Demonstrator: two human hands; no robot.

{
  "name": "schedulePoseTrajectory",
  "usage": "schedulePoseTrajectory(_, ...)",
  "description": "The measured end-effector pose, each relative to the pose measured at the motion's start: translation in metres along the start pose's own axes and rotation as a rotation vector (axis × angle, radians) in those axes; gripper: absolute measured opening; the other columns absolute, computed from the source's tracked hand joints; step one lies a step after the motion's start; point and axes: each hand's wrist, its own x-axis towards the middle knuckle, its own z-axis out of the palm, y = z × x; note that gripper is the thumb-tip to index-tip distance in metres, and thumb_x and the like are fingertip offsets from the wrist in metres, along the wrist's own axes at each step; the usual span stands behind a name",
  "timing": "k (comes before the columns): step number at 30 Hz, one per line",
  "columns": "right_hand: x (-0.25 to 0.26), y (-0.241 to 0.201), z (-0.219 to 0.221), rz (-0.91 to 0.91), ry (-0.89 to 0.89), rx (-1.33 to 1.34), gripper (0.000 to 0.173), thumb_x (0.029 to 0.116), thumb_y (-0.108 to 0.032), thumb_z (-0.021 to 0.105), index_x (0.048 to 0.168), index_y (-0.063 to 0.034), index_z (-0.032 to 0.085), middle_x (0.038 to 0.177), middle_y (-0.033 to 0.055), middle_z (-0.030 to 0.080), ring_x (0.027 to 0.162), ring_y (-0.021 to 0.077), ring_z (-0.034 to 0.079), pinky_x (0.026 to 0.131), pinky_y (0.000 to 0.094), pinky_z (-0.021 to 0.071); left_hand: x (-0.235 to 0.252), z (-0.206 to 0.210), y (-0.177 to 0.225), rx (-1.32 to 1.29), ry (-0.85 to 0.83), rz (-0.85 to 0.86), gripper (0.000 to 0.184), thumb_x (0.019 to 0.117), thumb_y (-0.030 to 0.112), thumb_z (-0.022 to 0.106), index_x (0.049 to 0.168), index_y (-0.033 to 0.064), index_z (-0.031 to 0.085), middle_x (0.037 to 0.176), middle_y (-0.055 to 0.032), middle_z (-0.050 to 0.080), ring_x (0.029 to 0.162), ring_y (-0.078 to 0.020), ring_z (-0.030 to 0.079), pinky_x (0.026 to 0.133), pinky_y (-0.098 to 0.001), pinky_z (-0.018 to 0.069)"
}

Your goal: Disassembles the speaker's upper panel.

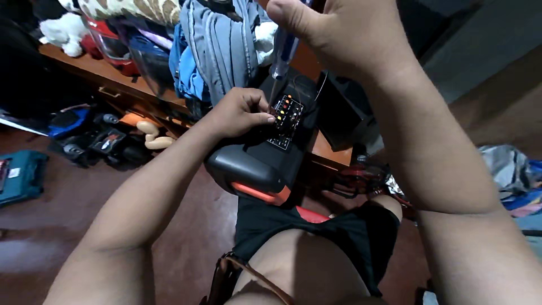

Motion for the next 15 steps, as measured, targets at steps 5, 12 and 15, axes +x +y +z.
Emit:
schedulePoseTrajectory(5,0.008,0.017,-0.011,-0.076,-0.238,0.237,0.014,0.0974,-0.017,0.067,0.104,-0.0060,0.072,0.090,-0.0011,0.073,0.080,0.0035,0.070,0.076,0.0247,0.0607,0.000,0.005,0.002,0.047,0.045,-0.087,0.022,0.0870,0.020,0.082,0.087,0.0081,0.063,0.080,0.0009,0.067,0.069,-0.0038,0.062,0.066,-0.0229,0.0536)
schedulePoseTrajectory(12,0.000,0.016,0.008,-0.070,-0.057,0.114,0.035,0.0937,-0.026,0.074,0.117,-0.0021,0.064,0.106,0.0047,0.069,0.097,0.0063,0.068,0.090,0.0259,0.0578,0.002,0.002,0.018,0.093,-0.078,-0.135,0.012,0.0985,0.017,0.069,0.104,0.0082,0.073,0.097,0.0013,0.073,0.087,-0.0033,0.068,0.083,-0.0258,0.0577)
schedulePoseTrajectory(15,0.000,0.024,0.004,-0.201,-0.205,0.474,0.031,0.0930,-0.002,0.067,0.121,0.0051,0.054,0.110,0.0104,0.071,0.103,0.0155,0.070,0.094,0.0333,0.0597,-0.002,-0.004,0.015,0.111,-0.102,-0.095,0.013,0.1006,0.014,0.064,0.104,0.0093,0.076,0.104,0.0021,0.076,0.094,-0.0025,0.069,0.089,-0.0262,0.0572)
